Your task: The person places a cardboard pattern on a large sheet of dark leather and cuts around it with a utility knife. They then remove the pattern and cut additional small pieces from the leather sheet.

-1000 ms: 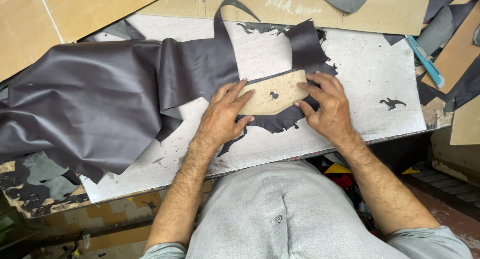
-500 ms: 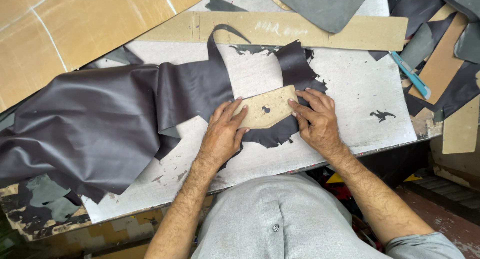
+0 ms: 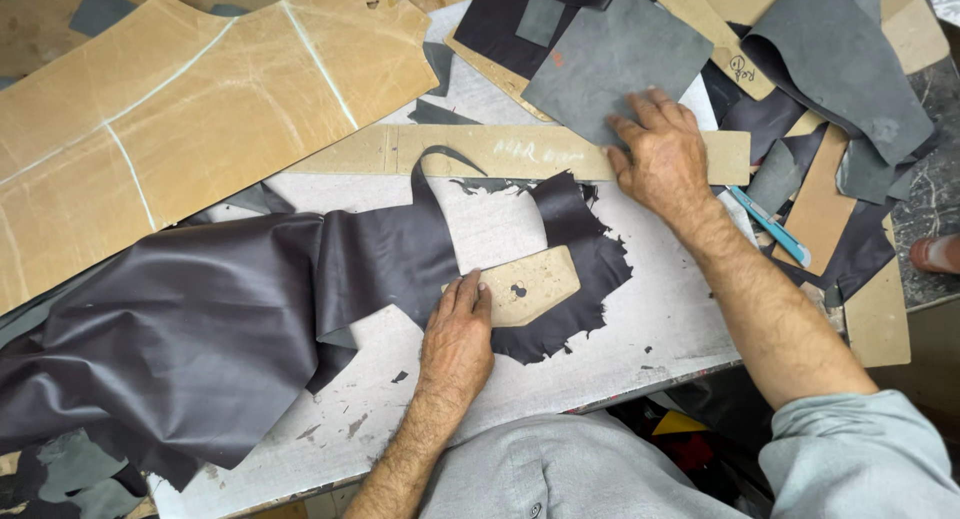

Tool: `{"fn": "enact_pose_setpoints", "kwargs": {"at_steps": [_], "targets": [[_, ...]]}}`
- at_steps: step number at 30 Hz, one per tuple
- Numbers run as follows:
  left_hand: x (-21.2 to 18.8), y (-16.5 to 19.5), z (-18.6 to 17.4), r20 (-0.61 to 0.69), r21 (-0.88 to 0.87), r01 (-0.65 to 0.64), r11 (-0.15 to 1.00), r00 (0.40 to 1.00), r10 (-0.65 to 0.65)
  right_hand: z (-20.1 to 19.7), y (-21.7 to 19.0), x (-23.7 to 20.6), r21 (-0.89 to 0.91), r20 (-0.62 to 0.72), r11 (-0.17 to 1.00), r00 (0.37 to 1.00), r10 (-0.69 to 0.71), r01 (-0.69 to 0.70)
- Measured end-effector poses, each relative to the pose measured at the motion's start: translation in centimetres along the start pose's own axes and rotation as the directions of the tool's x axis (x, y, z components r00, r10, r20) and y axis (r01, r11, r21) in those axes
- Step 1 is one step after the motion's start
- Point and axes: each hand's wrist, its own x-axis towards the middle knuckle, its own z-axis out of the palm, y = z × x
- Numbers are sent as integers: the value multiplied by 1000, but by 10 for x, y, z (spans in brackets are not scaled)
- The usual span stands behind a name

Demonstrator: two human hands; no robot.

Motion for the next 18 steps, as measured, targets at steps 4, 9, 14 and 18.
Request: {"fn": "enact_pose_setpoints", "kwargs": {"at_steps": [4,9,14,18], "targets": [[1,-2,-1,-17,-28,1,1000,1000,-2,3,29,10,302,222,935,968,121,-186],[8,0,-3,45,-2,29,1000,999,-29,-22,78,-19,614,283,689,922,264,-385],[10,0,-8,102,-7,38,999,994,-37,-43,121,-31,904,392,-26,805,444,-426],[11,0,-10,137,-20,69,997,988,-66,-23,132,-14,663,650,57,612,451,-746]]}}
